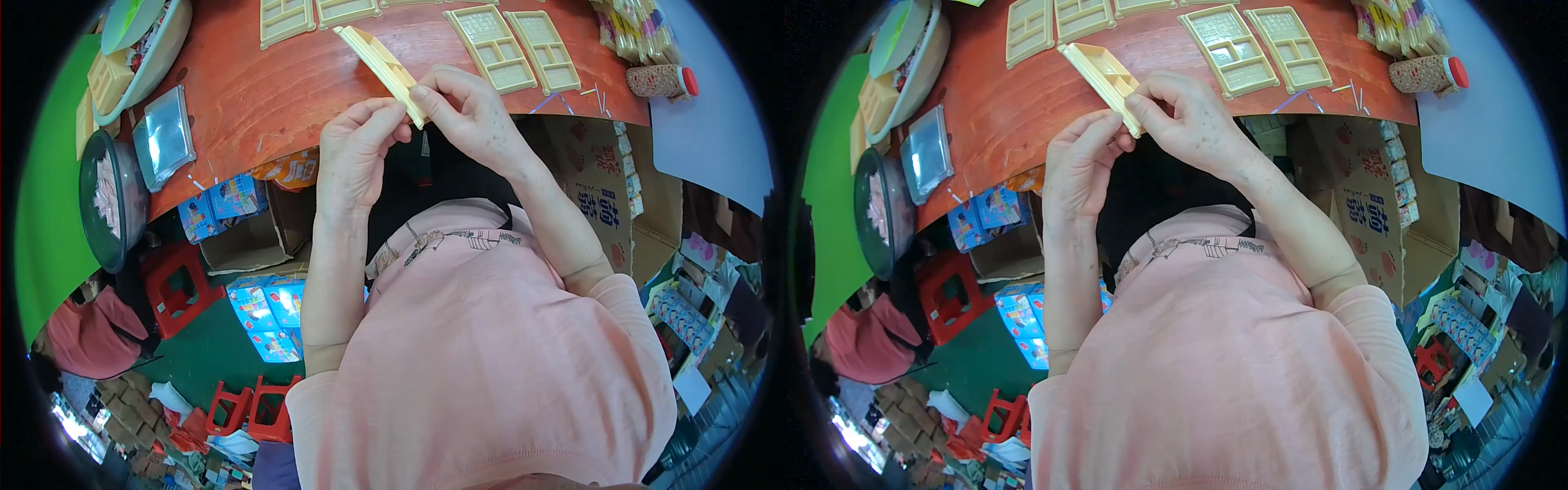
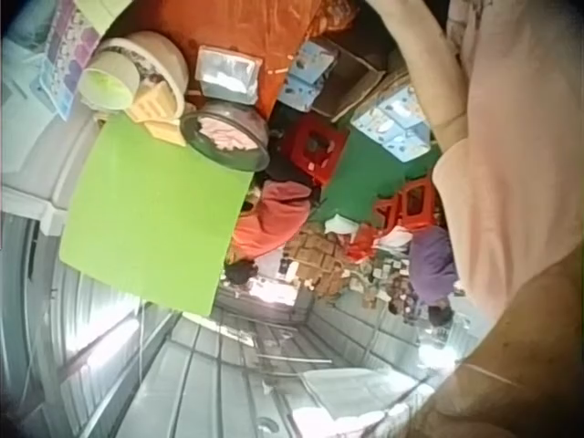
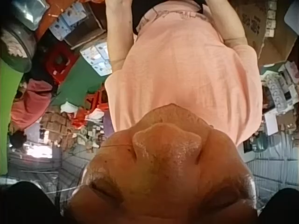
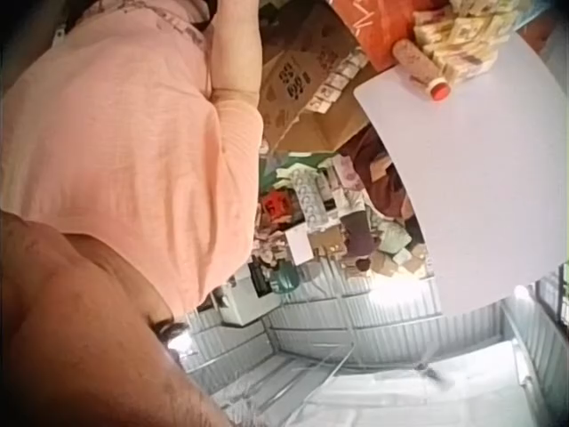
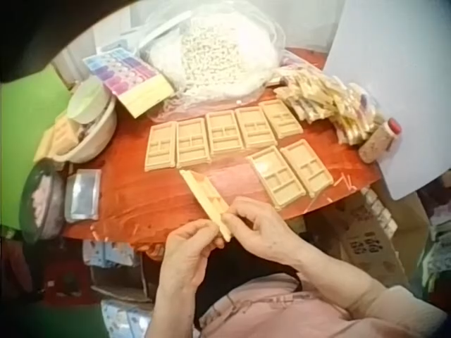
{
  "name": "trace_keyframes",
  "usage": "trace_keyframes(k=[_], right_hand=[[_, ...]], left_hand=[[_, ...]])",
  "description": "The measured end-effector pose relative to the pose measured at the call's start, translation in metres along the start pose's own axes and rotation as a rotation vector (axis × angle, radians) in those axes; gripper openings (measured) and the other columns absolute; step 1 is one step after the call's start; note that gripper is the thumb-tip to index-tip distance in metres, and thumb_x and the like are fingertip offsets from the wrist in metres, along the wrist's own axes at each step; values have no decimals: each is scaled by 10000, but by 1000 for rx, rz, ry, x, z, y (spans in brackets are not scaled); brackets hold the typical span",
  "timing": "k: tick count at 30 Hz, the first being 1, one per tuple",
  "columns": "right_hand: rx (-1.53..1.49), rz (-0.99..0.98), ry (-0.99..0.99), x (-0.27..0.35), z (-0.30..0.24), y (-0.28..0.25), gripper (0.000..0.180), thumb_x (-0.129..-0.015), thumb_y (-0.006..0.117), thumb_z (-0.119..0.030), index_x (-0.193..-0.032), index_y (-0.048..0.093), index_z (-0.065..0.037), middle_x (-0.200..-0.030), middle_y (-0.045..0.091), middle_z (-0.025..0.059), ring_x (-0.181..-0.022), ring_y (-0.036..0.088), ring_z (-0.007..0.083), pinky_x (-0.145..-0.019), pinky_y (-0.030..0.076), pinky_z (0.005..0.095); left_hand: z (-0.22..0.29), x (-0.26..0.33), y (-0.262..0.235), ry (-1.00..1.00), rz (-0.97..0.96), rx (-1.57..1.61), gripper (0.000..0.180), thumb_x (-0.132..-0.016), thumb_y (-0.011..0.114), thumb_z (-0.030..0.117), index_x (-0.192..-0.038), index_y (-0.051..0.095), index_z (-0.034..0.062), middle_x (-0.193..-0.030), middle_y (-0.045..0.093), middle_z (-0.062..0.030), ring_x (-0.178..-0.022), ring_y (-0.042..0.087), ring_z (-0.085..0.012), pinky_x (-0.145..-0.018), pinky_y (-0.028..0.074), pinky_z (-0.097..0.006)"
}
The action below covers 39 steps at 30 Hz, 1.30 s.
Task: Packaging small white toy components into yellow plastic trays and sealing them with adhesive labels.
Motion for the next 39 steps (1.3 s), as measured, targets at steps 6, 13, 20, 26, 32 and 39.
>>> trace_keyframes(k=[6,13,20,26,32,39], right_hand=[[158,114,-82,3,-11,-1,164,-946,602,-111,-857,600,26,-773,550,21,-701,498,81,-622,411,253],[60,186,-37,2,-9,-2,164,-942,594,-104,-824,587,11,-739,542,22,-679,496,80,-604,408,255],[476,330,-257,-1,-4,-7,155,-856,646,-83,-757,557,-2,-697,559,97,-633,579,219,-585,464,355],[719,325,-294,-10,2,-2,142,-797,661,-78,-708,563,-25,-696,573,135,-647,601,328,-599,486,432],[720,294,-336,-11,8,-12,161,-823,683,-103,-742,569,-24,-733,570,132,-686,603,324,-625,489,420],[931,543,-344,16,18,-72,199,-884,672,-189,-1030,623,-62,-1086,584,116,-1045,553,318,-892,414,437]], left_hand=[[-1,-1,2,49,-3,-105,140,-867,718,48,-977,698,-36,-853,694,-67,-721,626,-109,-695,505,-231],[-5,-2,5,-26,1,-13,159,-868,715,58,-987,687,-44,-843,691,-71,-709,633,-122,-675,508,-227],[18,1,-21,52,118,-54,137,-897,661,81,-939,659,-49,-769,669,-98,-621,636,-144,-546,520,-263],[35,-2,-40,-44,210,-263,188,-895,652,143,-869,637,-42,-730,658,-103,-495,617,-148,-384,448,-222],[42,-8,-42,-30,252,-376,219,-914,636,171,-855,633,-40,-707,652,-100,-491,622,-152,-369,441,-219],[15,8,-21,298,360,-399,327,-958,601,88,-1214,530,-103,-1010,621,-136,-663,652,-112,-476,511,-222]])
Point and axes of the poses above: each hand's wrist, its own x-axis away from the middle knuckle, its own y-axis out of the palm, z = x × y, the point moved 3 cm from there along -x, towards the middle knuckle
